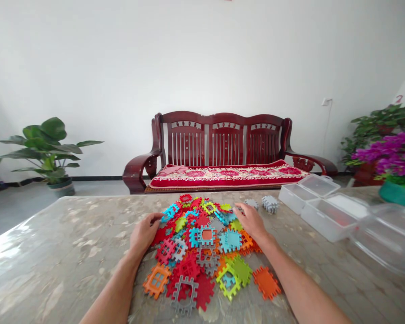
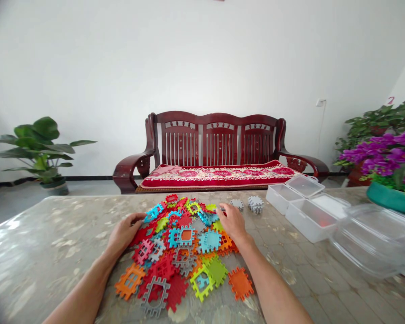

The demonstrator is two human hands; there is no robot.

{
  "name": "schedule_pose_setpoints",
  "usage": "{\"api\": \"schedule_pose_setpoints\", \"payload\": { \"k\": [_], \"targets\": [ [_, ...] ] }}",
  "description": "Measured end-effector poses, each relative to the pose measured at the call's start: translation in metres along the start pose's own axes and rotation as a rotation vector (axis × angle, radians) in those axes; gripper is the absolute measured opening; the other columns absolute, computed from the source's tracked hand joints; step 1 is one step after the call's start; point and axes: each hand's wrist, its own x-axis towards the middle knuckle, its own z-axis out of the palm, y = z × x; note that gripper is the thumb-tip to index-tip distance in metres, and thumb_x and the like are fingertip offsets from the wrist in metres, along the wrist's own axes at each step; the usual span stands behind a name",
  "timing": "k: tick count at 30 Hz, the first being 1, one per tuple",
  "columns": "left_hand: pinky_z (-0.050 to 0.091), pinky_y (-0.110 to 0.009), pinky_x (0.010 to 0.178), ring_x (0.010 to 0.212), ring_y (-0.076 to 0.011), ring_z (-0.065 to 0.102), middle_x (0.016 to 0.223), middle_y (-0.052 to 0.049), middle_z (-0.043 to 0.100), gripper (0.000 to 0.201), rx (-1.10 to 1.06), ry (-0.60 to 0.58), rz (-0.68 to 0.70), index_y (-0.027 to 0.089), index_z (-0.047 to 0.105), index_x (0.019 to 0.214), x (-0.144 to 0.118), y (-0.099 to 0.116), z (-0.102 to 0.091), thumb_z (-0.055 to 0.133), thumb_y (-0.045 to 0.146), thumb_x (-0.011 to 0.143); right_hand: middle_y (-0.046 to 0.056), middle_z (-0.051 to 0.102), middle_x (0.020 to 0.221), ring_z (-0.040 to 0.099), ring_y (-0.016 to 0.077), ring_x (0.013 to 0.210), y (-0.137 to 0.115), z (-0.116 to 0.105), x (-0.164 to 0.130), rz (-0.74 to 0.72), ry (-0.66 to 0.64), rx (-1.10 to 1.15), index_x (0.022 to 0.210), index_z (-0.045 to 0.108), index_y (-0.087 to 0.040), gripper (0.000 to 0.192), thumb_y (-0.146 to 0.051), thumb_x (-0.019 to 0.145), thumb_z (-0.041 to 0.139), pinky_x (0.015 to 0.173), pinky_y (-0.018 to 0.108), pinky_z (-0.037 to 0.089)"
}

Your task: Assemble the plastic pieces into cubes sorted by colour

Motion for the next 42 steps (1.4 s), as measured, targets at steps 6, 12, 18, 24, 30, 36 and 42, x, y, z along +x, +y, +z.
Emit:
{"api": "schedule_pose_setpoints", "payload": {
  "k": [6,12,18,24,30,36,42],
  "targets": [
    [0.049,-0.027,0.091,0.099,-0.0203,0.068,0.105,-0.001,0.076,0.032,0.013,0.009,-0.004,0.025,0.071,0.106,0.001,-0.003,0.001,0.049,0.024,0.083,0.004,0.074,0.096,0.066,0.0212,0.091,0.006,-0.001,-0.002,0.052,-0.045,0.048,0.092,0.068,-0.023,0.023,-0.034,0.085,0.05,0.079,0.029,0.045],
    [0.049,-0.027,0.09,0.1,-0.0207,0.067,0.104,-0.001,0.076,0.032,0.002,0.006,0.018,0.025,0.071,0.106,0.002,-0.006,0.003,0.048,0.025,0.082,0.001,0.068,0.078,0.061,0.0182,0.072,0.004,-0.004,-0.002,0.074,-0.075,0.039,0.081,0.06,-0.022,0.01,-0.028,0.078,0.052,0.063,0.027,0.038],
    [0.049,-0.029,0.091,0.101,-0.0212,0.067,0.107,-0.002,0.075,0.033,0.0,-0.004,0.007,0.024,0.07,0.106,0.001,-0.004,0.002,0.047,0.026,0.083,0.002,0.068,0.081,0.062,0.0187,0.075,0.01,0.003,-0.002,0.044,-0.004,0.122,0.082,0.059,-0.022,0.012,-0.03,0.072,0.058,0.07,0.029,0.043],
    [0.048,-0.028,0.089,0.1,-0.0209,0.067,0.106,-0.001,0.075,0.032,0.003,-0.006,0.01,0.025,0.07,0.105,0.002,-0.006,0.002,0.047,0.027,0.083,0.005,0.07,0.097,0.063,0.024,0.093,0.018,-0.004,0.003,0.022,0.228,0.112,0.097,0.063,-0.023,0.032,-0.041,0.071,0.064,0.085,0.036,0.046],
    [0.049,-0.029,0.087,0.1,-0.0226,0.068,0.107,-0.002,0.075,0.034,0.025,0.009,0.016,0.025,0.072,0.105,0.002,-0.005,0.001,0.047,0.028,0.082,0.007,0.07,0.107,0.064,0.0254,0.093,0.04,-0.026,0.01,0.255,0.336,0.03,0.109,0.062,-0.021,0.045,-0.05,0.074,0.062,0.08,0.036,0.046],
    [0.049,-0.028,0.089,0.099,-0.0216,0.068,0.105,0.0,0.076,0.032,0.015,0.008,0.01,0.026,0.072,0.103,0.002,-0.004,0.0,0.049,0.027,0.081,0.008,0.069,0.114,0.064,0.0277,0.103,0.04,-0.033,0.012,0.318,0.32,-0.1,0.112,0.061,-0.022,0.044,-0.05,0.078,0.061,0.081,0.036,0.046],
    [0.048,-0.028,0.091,0.1,-0.021,0.068,0.107,-0.001,0.075,0.033,-0.016,0.004,0.017,0.025,0.071,0.103,0.002,-0.006,0.001,0.047,0.029,0.081,0.013,0.067,0.12,0.061,0.0305,0.109,0.034,-0.029,0.015,0.337,0.202,-0.205,0.126,0.054,-0.019,0.056,-0.05,0.08,0.06,0.083,0.039,0.046]
  ]
}}
